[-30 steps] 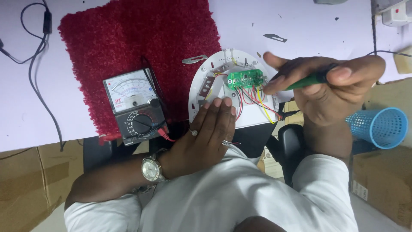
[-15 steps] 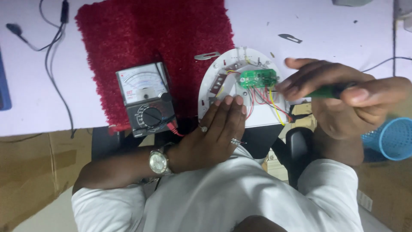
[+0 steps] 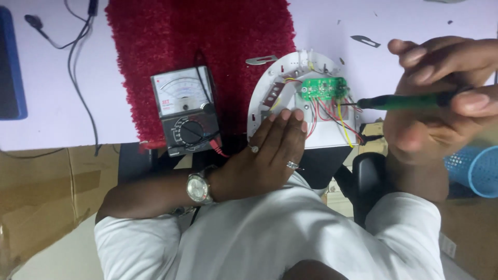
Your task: Connecting wires to a circuit board and securing them with a screwdriver while testing with a multimeter.
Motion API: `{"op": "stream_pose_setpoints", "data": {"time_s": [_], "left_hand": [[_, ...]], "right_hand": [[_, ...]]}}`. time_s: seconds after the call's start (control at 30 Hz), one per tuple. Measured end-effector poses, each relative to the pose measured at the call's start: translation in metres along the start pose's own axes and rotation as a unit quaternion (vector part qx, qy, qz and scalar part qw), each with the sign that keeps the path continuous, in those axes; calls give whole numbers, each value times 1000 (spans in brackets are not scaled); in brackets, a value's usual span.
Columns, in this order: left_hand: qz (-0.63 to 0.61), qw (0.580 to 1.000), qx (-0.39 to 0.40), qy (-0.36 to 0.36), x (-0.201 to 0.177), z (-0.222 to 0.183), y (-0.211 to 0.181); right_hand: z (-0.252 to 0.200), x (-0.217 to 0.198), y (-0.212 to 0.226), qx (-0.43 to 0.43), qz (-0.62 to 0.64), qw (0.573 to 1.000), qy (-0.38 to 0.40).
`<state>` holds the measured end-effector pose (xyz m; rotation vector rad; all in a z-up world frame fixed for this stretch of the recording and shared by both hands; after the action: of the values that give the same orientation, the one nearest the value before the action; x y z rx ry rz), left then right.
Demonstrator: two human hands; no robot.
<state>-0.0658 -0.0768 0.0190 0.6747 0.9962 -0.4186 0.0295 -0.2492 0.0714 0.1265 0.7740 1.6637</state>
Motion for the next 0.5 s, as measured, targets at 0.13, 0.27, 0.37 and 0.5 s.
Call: {"op": "stream_pose_setpoints", "data": {"time_s": [0.13, 0.27, 0.37, 0.5], "left_hand": [[1, 1000, 23, -16, -2, -1, -1], [-5, 999, 33, 19, 3, -4, -4], [3, 999, 32, 19, 1, -1, -2], [-4, 999, 39, 25, 3, -4, -4]], "right_hand": [[-11, -3, 5, 107, 47, 993, -15], [2, -1, -3, 74, 56, 996, 9], [-3, -7, -1, 54, 47, 997, -37], [-9, -9, 0, 97, 16, 993, -64]]}}
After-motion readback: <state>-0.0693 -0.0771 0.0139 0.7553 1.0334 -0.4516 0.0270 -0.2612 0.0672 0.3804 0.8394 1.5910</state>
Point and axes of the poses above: each hand's wrist, its own z-axis towards the middle knuckle, its own x-axis out of the palm, y = z × x, the point moved 8 cm from there along z, towards the middle knuckle, and after that the axes turned 12 degrees about y, right-handed, at the moved point
